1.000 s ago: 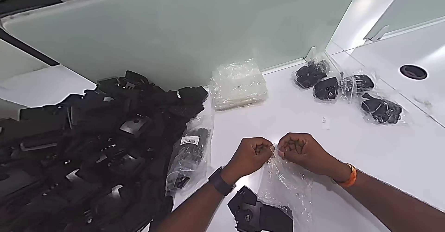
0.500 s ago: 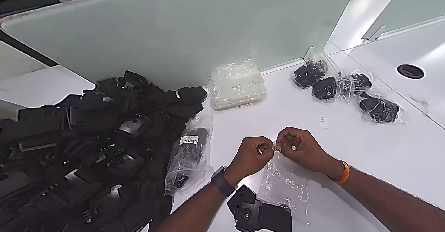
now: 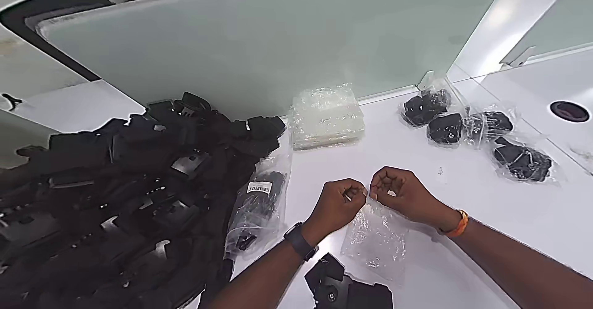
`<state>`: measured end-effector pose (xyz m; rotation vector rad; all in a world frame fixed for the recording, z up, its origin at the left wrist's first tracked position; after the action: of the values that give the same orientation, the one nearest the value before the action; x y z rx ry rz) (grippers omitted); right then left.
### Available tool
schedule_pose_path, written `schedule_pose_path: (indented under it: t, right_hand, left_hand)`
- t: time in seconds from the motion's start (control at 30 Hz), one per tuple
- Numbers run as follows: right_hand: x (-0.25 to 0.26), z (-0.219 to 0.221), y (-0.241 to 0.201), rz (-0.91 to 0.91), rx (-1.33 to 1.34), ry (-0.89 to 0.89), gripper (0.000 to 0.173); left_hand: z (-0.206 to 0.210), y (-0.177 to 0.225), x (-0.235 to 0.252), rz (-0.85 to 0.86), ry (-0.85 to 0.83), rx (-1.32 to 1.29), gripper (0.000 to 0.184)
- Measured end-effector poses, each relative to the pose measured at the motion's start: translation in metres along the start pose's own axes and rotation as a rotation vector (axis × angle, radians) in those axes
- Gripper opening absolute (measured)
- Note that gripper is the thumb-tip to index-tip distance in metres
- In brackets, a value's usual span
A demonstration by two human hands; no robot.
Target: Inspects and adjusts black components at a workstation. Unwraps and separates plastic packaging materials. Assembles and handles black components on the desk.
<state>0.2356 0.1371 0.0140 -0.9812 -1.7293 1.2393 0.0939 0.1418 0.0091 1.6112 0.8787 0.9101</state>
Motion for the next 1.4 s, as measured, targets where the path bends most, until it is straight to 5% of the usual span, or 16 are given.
schedule_pose_path:
  t: [1.4]
  right_hand:
    - [-0.012, -0.009, -0.003, -0.080, -0.156, 0.089, 0.015]
  left_hand:
    - [-0.001, -0.001, -0.007, 0.050, -0.035, -0.088, 0.013]
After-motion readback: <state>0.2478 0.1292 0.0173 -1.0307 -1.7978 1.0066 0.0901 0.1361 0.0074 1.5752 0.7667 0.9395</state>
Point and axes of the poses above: each hand's wrist, its own x-axis towards the middle knuckle, its own z-axis out of the palm, y = z × x, the point moved 10 cm from there along x, towards the middle knuckle, and after that the axes turned 4 degrees about -x, right-handed, at the moved point
